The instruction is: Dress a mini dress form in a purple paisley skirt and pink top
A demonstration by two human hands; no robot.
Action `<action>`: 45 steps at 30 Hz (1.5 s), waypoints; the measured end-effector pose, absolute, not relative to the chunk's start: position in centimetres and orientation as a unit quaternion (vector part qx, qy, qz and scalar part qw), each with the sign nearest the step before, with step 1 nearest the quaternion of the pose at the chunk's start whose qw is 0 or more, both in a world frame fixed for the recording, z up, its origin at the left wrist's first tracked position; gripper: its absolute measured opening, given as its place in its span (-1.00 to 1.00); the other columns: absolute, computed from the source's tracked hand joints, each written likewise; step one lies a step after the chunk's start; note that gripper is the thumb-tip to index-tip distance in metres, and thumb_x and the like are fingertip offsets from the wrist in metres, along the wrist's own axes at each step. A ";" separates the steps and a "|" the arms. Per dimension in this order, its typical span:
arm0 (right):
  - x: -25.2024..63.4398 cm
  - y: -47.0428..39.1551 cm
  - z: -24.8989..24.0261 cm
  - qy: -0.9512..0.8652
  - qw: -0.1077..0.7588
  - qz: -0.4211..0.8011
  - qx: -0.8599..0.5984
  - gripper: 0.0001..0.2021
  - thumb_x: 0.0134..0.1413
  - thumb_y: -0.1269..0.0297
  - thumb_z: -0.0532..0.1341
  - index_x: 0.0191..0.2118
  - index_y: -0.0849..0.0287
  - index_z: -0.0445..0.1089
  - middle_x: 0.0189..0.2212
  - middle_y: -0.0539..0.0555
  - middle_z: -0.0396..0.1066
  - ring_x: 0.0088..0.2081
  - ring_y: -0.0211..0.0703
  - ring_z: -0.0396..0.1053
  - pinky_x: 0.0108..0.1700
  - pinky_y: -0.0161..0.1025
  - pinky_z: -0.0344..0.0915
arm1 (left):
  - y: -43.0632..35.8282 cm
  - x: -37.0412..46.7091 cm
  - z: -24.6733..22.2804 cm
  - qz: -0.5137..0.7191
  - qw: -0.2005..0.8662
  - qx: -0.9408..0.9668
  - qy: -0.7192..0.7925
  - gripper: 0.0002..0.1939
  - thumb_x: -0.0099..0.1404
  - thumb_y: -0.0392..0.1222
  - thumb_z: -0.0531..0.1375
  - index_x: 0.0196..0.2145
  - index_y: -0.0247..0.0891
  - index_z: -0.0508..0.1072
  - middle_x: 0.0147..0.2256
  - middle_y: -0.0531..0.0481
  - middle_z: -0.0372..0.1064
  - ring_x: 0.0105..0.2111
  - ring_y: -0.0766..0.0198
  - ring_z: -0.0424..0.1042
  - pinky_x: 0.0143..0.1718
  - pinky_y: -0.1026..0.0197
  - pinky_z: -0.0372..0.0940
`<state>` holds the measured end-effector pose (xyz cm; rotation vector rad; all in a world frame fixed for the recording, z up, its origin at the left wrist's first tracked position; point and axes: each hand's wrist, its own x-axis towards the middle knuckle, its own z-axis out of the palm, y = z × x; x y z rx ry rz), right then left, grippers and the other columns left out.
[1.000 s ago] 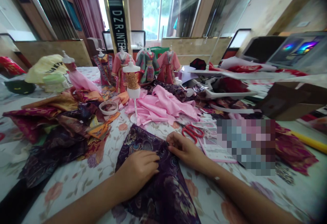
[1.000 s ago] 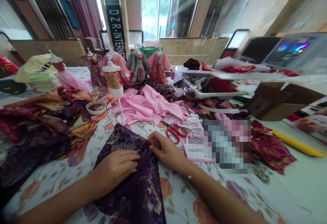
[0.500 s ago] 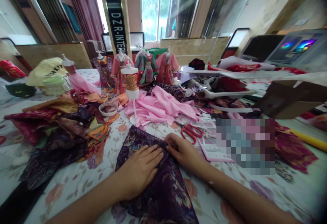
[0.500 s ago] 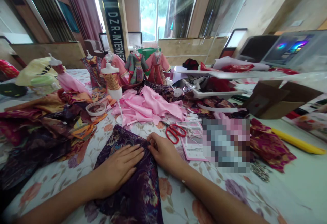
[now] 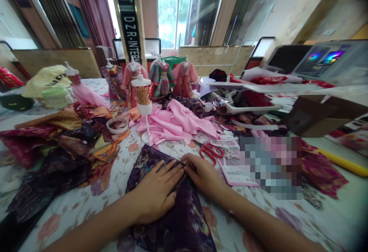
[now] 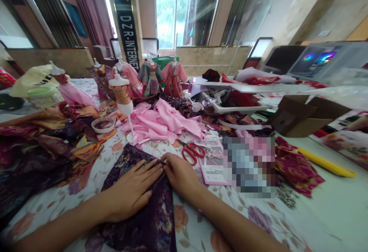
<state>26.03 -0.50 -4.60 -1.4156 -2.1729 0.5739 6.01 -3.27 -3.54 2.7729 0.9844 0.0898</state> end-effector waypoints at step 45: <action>25.8 -0.9 -2.6 -0.873 0.041 -0.032 -0.485 -0.76 0.20 0.33 0.01 -0.28 0.19 0.43 -0.28 0.15 0.40 -0.29 -0.14 0.33 -0.28 -0.26 0.17 | -6.9 3.4 -2.8 -0.021 0.097 0.928 0.359 -0.06 0.20 0.33 -0.09 0.28 -0.43 -0.23 0.29 -0.29 -0.33 0.28 -0.05 -0.32 0.24 -0.13 -0.24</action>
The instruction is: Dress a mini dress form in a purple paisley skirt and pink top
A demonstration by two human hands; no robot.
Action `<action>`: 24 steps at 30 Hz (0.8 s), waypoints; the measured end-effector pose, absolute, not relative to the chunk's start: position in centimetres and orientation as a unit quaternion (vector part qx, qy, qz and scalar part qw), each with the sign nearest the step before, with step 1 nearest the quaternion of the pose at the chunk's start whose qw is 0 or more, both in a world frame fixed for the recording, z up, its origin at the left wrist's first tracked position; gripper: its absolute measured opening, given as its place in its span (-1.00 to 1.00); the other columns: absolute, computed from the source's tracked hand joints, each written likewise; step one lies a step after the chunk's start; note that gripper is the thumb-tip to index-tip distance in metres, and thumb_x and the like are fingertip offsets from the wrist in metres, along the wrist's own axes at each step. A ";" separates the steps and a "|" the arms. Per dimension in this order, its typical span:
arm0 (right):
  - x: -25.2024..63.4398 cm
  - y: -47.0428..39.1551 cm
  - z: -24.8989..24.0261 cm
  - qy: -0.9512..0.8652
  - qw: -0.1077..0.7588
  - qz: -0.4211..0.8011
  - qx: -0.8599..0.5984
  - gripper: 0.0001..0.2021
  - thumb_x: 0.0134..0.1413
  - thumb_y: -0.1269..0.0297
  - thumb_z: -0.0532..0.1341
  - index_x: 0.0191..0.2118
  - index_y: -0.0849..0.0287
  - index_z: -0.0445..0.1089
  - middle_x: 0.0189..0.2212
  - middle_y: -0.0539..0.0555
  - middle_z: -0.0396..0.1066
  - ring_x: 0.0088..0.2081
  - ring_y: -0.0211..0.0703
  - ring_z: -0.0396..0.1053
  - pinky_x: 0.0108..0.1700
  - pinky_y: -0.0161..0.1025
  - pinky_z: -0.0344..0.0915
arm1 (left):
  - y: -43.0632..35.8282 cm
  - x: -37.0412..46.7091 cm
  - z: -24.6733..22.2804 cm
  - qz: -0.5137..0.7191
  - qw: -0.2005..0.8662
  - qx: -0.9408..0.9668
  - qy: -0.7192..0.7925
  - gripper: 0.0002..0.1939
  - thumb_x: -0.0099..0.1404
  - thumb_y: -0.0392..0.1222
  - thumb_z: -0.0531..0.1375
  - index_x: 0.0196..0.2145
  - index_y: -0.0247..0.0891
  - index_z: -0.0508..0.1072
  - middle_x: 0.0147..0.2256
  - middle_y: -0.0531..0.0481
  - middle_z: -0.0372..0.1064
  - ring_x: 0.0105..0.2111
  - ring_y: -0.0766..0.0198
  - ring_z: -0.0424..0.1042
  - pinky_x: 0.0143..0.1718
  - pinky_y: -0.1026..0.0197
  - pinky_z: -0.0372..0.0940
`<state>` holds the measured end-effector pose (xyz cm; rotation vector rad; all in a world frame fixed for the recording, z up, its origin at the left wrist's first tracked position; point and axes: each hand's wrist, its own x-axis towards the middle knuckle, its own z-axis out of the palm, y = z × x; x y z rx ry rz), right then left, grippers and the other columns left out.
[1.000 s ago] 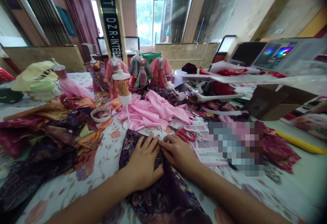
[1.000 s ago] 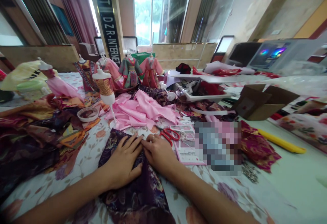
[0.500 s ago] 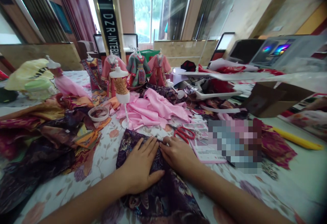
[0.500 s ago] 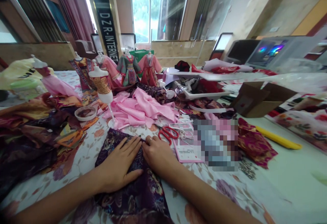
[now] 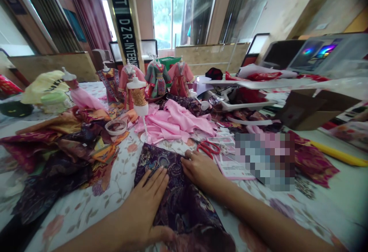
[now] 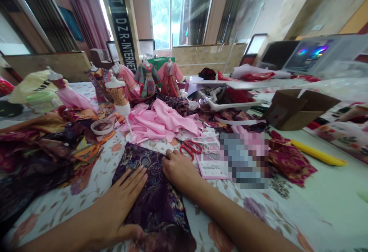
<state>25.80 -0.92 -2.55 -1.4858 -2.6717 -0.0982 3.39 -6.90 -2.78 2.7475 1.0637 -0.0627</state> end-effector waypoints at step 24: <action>26.9 0.1 -4.5 -0.864 0.073 0.037 -0.497 -0.79 0.11 0.38 0.13 -0.20 0.32 0.46 -0.23 0.24 0.45 -0.19 -0.05 0.36 -0.14 -0.22 0.26 | -4.9 12.6 -2.0 0.161 0.201 0.888 0.381 -0.19 0.34 0.17 -0.19 0.28 -0.50 -0.37 0.29 -0.34 -0.45 0.29 0.04 -0.41 0.25 -0.09 -0.12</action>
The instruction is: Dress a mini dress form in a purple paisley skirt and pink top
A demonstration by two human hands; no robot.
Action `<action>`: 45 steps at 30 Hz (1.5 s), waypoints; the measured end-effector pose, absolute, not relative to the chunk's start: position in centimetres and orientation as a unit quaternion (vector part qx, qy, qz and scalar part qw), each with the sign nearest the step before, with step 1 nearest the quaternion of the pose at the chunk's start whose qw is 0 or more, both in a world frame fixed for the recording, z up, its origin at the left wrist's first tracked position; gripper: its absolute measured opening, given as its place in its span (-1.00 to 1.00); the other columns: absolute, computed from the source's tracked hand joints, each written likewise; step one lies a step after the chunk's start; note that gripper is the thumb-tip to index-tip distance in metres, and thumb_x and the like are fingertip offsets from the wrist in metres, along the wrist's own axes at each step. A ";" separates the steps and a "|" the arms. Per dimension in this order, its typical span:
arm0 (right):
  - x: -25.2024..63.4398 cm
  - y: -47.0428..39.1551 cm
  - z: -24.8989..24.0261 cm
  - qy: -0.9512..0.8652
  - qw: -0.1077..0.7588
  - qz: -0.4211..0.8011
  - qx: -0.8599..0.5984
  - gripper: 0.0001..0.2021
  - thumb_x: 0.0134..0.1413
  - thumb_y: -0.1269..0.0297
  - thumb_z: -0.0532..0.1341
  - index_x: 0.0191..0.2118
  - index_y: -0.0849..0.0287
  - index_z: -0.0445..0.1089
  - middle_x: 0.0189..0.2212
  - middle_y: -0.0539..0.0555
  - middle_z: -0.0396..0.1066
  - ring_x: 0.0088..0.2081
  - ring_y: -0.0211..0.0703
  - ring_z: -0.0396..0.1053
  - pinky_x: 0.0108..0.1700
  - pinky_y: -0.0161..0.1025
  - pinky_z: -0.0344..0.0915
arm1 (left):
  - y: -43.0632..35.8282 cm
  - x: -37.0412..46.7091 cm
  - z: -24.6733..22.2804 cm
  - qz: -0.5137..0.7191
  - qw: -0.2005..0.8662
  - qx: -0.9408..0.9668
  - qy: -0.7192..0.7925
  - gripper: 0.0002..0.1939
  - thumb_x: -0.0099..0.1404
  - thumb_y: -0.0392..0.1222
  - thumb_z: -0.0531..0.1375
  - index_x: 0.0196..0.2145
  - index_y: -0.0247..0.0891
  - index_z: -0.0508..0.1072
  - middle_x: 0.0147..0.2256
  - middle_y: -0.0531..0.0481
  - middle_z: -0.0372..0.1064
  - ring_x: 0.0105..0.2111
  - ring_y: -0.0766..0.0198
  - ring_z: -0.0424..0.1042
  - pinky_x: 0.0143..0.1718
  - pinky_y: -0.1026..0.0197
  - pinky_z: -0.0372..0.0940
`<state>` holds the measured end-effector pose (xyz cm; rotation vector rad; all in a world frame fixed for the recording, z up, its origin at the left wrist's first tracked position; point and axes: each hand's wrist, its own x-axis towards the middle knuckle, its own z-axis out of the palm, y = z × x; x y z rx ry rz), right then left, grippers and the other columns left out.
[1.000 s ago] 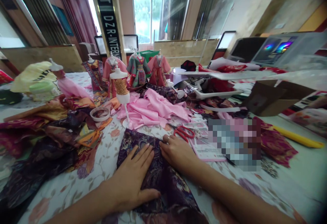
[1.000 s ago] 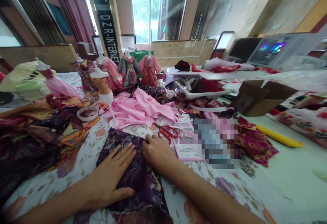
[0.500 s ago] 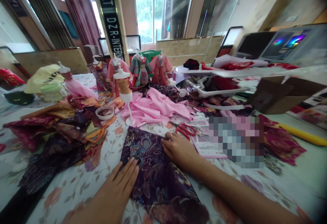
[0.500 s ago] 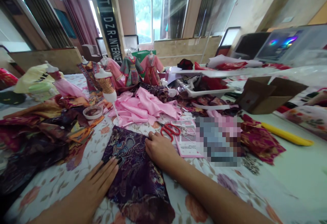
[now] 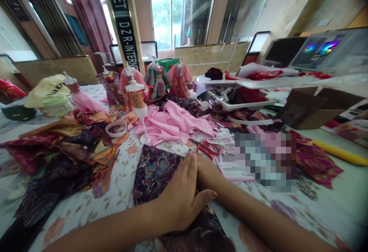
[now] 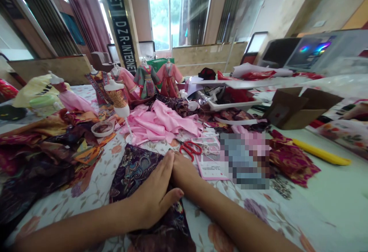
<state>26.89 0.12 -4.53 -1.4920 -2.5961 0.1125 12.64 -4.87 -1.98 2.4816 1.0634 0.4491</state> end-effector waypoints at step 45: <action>26.4 -1.3 -3.2 -0.883 0.067 -0.045 -0.463 -0.73 0.22 0.29 0.00 -0.18 0.16 0.45 -0.26 0.17 0.37 -0.23 -0.09 0.30 -0.26 -0.24 0.19 | -9.3 1.7 -2.2 -0.029 -0.018 0.782 0.622 0.01 0.13 0.43 -0.13 0.10 -0.67 0.24 0.14 -0.55 0.07 0.17 -0.26 0.06 0.14 -0.20 0.05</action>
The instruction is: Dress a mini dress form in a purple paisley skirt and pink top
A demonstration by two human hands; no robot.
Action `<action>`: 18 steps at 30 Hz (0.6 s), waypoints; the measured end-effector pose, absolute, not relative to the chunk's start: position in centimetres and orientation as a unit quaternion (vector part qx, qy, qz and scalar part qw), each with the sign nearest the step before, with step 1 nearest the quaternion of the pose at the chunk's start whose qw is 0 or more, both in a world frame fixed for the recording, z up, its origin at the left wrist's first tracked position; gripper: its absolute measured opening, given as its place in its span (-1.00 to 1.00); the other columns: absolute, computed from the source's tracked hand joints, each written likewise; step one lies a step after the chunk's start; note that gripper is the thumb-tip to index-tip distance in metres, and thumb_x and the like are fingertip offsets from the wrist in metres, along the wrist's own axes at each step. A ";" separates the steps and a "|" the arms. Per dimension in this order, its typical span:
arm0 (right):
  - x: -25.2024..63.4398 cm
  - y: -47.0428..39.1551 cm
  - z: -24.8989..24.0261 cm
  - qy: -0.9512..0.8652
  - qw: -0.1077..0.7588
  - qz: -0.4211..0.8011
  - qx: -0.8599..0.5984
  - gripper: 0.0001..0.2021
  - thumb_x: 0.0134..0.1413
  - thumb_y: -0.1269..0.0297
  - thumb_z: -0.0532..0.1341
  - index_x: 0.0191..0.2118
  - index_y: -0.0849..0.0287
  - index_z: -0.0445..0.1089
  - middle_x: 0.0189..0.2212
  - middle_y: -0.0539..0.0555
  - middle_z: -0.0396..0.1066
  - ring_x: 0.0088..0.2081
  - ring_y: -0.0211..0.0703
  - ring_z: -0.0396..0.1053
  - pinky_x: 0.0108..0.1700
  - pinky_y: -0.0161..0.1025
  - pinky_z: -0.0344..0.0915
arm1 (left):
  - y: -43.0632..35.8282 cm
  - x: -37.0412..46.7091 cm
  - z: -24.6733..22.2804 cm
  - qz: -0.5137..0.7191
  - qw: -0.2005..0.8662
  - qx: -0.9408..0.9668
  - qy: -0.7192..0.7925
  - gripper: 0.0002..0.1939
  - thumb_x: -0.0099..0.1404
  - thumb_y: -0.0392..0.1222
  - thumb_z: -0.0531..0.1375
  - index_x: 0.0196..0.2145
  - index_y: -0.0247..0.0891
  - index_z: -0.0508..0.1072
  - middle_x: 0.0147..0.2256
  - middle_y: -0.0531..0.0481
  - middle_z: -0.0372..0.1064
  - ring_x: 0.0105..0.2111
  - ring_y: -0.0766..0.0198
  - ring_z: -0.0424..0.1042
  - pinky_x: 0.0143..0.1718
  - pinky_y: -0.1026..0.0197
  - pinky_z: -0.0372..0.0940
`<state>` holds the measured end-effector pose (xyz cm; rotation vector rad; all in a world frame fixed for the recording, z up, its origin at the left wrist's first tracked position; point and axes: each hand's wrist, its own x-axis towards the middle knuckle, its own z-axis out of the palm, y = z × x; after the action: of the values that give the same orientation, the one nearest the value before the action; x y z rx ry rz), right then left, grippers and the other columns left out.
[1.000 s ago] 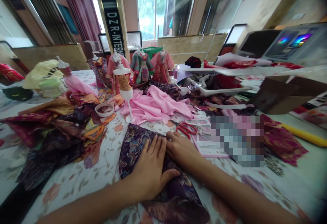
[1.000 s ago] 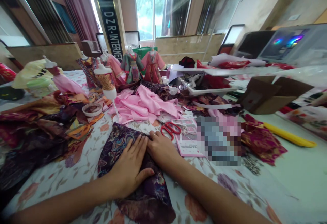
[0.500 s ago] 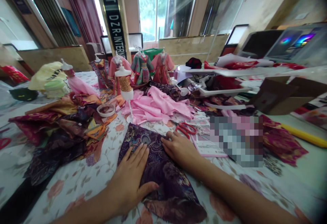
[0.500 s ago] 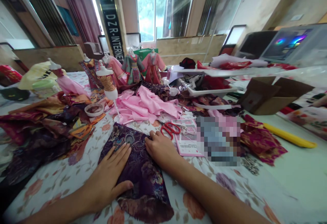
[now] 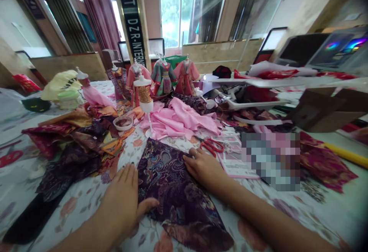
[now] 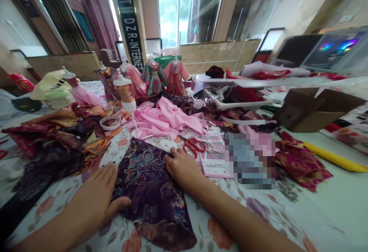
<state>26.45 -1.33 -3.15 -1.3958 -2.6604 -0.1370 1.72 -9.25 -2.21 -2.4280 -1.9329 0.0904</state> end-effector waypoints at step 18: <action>26.3 -1.2 -2.9 -0.881 0.027 -0.021 -0.472 -0.80 0.15 0.31 0.11 -0.28 0.21 0.47 -0.25 0.18 0.38 -0.23 -0.06 0.29 -0.20 -0.23 0.21 | -5.7 10.3 -4.2 -0.099 -0.167 -0.889 -0.414 -0.14 0.29 0.26 -0.22 0.28 -0.49 -0.30 0.30 -0.29 -0.40 0.29 0.05 -0.38 0.26 -0.09 -0.24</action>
<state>26.28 -1.15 -2.92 -1.4590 -2.7198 -0.0635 10.28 -5.71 -4.15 -3.1356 -1.4606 -0.3485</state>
